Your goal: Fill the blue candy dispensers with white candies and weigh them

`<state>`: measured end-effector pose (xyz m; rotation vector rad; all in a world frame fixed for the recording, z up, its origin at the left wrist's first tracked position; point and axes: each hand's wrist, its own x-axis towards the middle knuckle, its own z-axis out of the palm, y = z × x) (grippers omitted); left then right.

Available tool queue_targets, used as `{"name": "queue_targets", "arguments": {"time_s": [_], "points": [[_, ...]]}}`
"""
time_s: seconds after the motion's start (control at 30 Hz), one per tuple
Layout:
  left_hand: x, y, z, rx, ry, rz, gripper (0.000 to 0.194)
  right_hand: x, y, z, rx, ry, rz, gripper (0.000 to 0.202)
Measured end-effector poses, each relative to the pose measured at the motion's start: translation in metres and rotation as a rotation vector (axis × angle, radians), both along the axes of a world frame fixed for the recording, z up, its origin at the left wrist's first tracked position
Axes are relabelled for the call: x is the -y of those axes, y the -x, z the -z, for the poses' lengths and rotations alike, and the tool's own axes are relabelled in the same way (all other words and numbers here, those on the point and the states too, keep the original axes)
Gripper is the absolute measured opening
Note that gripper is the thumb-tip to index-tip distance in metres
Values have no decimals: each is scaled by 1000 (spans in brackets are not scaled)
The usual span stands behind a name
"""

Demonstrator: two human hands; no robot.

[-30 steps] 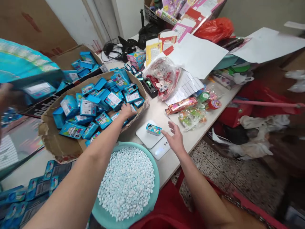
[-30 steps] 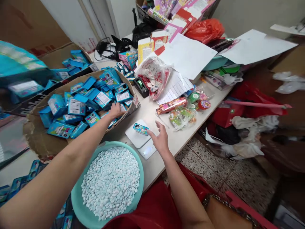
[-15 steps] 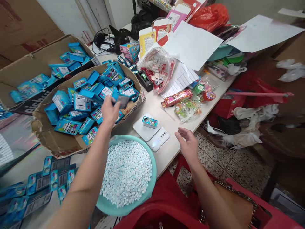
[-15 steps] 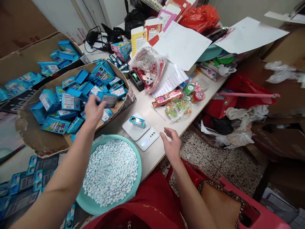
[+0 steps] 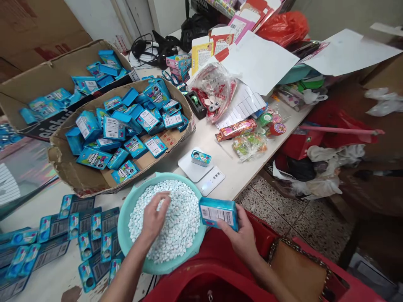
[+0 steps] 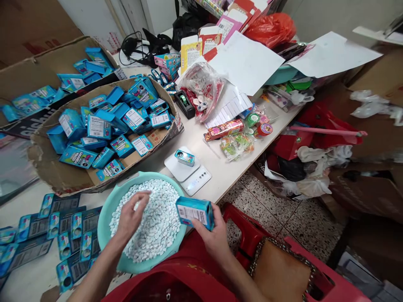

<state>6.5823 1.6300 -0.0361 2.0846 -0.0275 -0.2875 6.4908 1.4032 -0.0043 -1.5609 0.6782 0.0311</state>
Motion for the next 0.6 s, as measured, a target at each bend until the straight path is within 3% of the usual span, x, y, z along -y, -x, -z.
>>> {"name": "queue_targets", "arguments": {"time_s": [0.07,0.17,0.27,0.37,0.53,0.6], "points": [[-26,-12,21,122,-293,-27,26,17,4,4,-58,112,36,45],[-45,-20,50,142,-551,66,37,33,4,18,-103,188,95,46],[-38,-16,64,104,-649,104,44,37,4,36,-79,-7,190,47],[-21,-13,62,-11,-698,96,50,37,5,49,-67,-147,250,51],[5,-11,45,-145,-693,104,59,40,6,51,-107,239,184,53],[12,-10,42,-161,-635,90,54,41,6,49,-109,320,185,50]]}}
